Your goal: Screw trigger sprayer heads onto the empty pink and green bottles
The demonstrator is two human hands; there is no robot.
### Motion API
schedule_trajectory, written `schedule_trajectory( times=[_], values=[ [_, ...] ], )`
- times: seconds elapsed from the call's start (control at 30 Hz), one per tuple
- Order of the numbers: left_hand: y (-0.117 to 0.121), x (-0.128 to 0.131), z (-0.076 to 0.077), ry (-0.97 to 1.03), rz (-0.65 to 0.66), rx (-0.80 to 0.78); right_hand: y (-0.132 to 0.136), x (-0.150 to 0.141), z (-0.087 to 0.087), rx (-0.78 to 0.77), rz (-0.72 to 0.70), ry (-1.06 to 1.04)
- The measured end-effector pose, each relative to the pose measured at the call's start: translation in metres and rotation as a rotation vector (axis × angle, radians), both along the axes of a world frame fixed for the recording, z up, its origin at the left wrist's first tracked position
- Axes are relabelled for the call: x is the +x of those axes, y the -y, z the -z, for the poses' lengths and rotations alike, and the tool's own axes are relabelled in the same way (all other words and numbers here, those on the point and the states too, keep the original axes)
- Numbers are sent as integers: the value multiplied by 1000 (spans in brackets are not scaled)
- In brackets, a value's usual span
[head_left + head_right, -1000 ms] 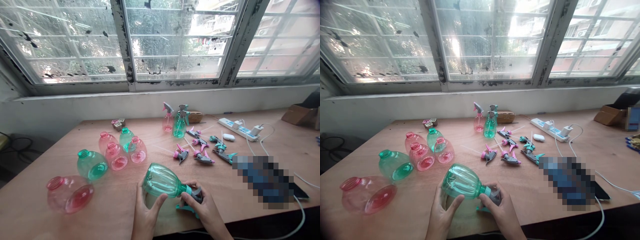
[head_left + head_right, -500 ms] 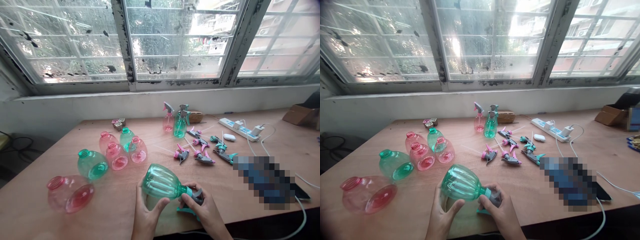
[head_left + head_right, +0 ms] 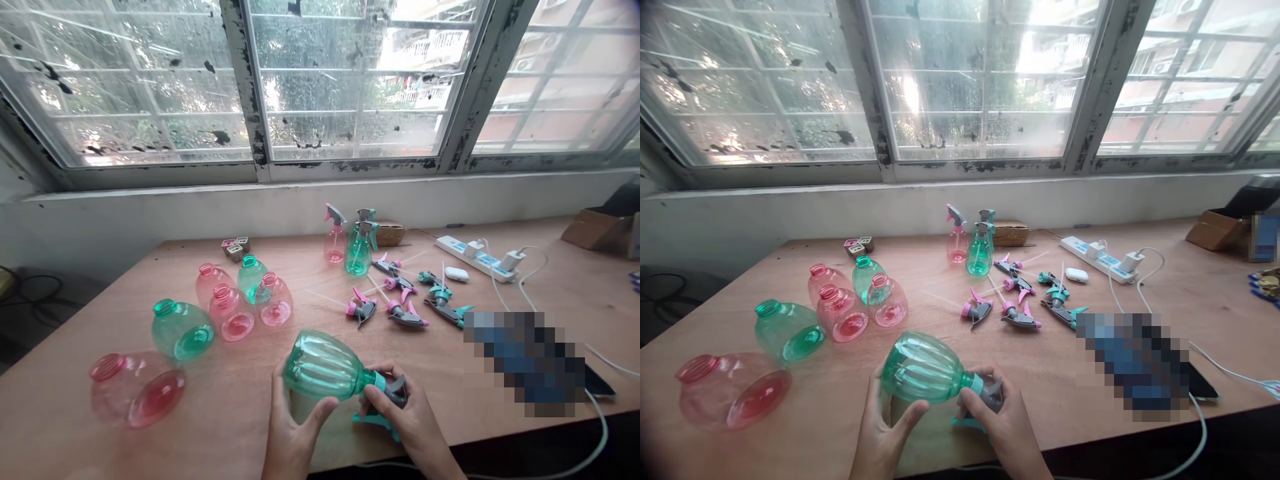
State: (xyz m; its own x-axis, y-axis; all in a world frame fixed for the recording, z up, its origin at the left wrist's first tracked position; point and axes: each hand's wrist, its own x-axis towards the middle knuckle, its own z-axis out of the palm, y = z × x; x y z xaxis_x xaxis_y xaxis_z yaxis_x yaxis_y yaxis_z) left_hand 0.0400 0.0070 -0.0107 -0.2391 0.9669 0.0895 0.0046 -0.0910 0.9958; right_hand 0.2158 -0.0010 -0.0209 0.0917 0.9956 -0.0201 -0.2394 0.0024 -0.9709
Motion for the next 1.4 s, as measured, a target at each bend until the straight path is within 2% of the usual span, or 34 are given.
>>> schedule_trajectory(
  times=[0.27, 0.47, 0.7, 0.97, 1.2, 1.4],
  values=[
    [-2, 0, 8, -15, 7, 57, -1, 0, -2, -7, -2, -118],
    [-1, -3, 6, -6, 21, 32, 0, -1, 1, -4, -7, -71],
    [-2, -2, 6, -47, 34, 55, -2, 3, 2, 0, 1, -148],
    [1, 0, -4, 30, -9, -25, 1, 0, 3, 17, -27, 3],
    [1, 2, 2, -36, 21, 38, -3, 0, 1, -1, 5, -120],
    [5, 4, -2, -19, 41, -5, -1, 0, 1, -8, -17, -63]
  ],
)
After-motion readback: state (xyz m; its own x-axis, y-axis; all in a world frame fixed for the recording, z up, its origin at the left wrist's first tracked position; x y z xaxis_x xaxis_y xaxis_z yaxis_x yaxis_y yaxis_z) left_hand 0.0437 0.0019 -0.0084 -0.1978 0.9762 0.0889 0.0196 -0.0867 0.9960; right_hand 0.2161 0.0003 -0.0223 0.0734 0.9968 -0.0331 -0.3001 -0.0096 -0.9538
